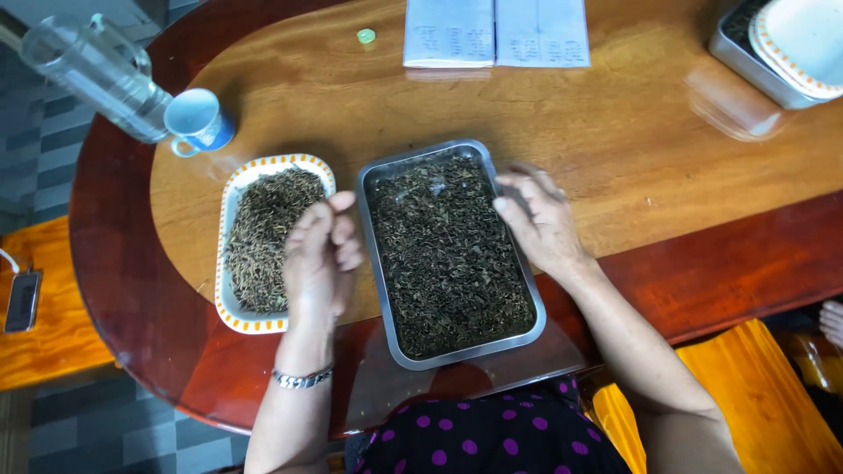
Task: The person sorts dried herbs by hand, picking up small pieces from a metal tray and transferring them into a ceramic bowl. The hands repeatedly sift through the herbs, separating and moving them between the two containers.
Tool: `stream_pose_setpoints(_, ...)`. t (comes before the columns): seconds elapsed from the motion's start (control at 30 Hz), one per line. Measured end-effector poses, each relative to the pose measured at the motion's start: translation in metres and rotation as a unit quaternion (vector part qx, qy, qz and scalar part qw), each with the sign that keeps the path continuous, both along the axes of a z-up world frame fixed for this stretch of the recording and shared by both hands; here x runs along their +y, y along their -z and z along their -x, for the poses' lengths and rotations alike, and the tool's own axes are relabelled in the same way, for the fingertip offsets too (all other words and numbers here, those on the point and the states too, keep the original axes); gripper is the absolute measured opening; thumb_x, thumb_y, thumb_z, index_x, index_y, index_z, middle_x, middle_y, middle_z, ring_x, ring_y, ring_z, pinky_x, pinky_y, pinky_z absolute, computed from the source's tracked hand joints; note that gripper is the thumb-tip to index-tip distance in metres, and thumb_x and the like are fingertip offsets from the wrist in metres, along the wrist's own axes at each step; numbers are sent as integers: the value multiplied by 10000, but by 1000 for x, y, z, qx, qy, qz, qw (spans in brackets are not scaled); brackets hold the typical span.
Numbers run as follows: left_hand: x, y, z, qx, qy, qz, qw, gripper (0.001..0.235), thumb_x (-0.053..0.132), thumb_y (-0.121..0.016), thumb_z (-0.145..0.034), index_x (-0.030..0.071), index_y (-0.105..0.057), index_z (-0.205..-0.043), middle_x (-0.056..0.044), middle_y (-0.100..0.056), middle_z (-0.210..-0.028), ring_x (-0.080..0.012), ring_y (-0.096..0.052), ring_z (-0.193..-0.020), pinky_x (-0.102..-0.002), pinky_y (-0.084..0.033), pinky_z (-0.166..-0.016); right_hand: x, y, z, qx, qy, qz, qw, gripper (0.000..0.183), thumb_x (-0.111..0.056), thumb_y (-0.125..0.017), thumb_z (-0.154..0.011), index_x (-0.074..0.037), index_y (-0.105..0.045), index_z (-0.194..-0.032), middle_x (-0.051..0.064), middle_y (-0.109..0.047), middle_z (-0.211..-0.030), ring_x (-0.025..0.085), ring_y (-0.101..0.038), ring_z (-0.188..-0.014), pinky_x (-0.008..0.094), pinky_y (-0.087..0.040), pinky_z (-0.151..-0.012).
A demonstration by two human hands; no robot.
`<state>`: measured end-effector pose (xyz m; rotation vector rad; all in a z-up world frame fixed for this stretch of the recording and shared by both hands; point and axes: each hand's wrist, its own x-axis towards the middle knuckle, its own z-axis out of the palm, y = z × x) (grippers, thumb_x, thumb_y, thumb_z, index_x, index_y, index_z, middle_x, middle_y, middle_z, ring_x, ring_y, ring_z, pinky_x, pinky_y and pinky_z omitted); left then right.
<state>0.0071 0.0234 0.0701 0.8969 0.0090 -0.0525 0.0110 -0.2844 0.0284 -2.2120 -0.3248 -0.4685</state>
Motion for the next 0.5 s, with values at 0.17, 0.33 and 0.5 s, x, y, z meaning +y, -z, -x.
stream_pose_setpoints(0.17, 54, -7, 3, -138, -164, -416, 884, 328, 254, -487, -1118, 18, -712, -1153, -98, -571, -817, -200, -536, -751, -300, -419, -685, -17, 25, -6, -1, 26, -53, 998, 238, -252, -614, -1064, -132, -699, -1251, 234, -616, -1325, 460, -609, -1212, 555, -471, -1020)
stream_pose_setpoints(0.33, 87, -4, -6, -153, -204, -714, 652, 216, 209, -582, -1119, 91, -743, -1201, -221, -706, -1015, -463, -684, -943, -556, -546, -834, -28, 35, -10, 3, 44, -66, 997, 226, -254, -615, -1069, -132, -714, -1232, 227, -639, -1266, 459, -631, -1166, 541, -491, -998)
stream_pose_setpoints(0.5, 86, -5, -5, -141, -187, -820, 522, 320, 329, -598, -1110, 129, -745, -1312, -218, -688, -1282, -478, -683, -1082, -688, -457, -984, -25, 69, -11, 15, 54, -98, 994, 208, -218, -755, -977, -126, -754, -1163, 150, -727, -922, 326, -732, -907, 456, -574, -814)
